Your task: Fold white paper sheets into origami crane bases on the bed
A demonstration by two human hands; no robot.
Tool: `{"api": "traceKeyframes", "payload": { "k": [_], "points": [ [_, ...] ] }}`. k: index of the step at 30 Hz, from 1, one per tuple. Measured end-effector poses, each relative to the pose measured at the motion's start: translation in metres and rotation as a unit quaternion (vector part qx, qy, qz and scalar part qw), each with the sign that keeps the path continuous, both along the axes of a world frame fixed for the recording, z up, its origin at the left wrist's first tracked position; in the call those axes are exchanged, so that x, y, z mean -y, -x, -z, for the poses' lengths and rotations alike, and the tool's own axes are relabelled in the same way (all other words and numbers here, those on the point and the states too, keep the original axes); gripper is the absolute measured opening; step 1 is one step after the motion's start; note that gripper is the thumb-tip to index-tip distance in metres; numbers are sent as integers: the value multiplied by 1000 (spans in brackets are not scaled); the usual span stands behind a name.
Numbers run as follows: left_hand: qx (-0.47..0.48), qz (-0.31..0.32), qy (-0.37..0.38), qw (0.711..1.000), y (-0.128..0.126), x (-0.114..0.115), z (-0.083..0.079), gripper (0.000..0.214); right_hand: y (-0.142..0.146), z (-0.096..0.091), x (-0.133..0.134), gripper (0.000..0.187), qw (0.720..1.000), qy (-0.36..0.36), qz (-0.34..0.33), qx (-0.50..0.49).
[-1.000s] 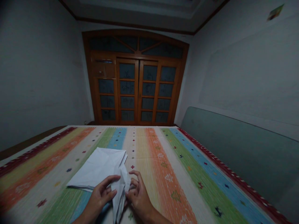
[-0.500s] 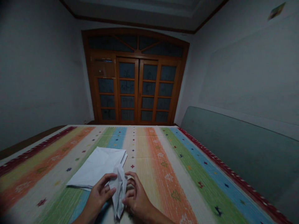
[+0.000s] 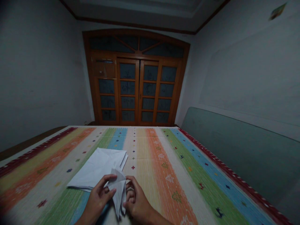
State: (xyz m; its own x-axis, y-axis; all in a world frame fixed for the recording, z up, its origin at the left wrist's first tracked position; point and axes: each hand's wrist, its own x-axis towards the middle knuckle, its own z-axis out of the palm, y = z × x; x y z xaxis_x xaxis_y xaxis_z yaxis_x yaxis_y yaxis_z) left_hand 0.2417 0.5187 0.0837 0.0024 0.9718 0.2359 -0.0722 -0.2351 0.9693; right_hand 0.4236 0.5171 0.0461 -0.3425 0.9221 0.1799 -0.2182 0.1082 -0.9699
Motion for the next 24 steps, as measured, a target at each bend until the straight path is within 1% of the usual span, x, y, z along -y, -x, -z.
{"api": "traceKeyframes", "payload": {
  "k": [3, 4, 6, 8, 10, 15, 17, 20, 22, 24],
  "points": [
    [7, 8, -1, 1000, -1, 2, -1, 36, 1, 0, 0, 52, 1000, -13, -7, 5],
    [15, 8, -4, 1000, -2, 3, 0, 38, 2, -1, 0, 50, 1000, -10, -6, 4],
    [36, 10, -6, 999, -3, 3, 1, 47, 3, -1, 0, 55, 1000, 8, -1, 3],
    [55, 20, 3, 998, -3, 3, 2, 60, 3, 0, -1, 65, 1000, 21, 4, 0],
    [64, 36, 16, 997, -4, 3, 2, 68, 3, 1, -2, 70, 1000, 16, 12, -9],
    [58, 49, 32, 997, -5, 2, 4, 74, 0, -1, -2, 57, 999, -27, 9, -19],
    [62, 48, 29, 997, -5, 2, 4, 76, -2, -4, -1, 58, 999, -29, -5, -19],
    [66, 30, 26, 997, -4, 3, 3, 77, -4, -6, 0, 64, 999, -17, -38, -22],
    [67, 15, 29, 997, -3, 3, 2, 77, -4, -5, 0, 66, 999, -19, -37, -25],
    [69, 5, 31, 997, -2, 3, 0, 77, -3, -2, -1, 61, 999, -21, -23, -22]
  ]
}}
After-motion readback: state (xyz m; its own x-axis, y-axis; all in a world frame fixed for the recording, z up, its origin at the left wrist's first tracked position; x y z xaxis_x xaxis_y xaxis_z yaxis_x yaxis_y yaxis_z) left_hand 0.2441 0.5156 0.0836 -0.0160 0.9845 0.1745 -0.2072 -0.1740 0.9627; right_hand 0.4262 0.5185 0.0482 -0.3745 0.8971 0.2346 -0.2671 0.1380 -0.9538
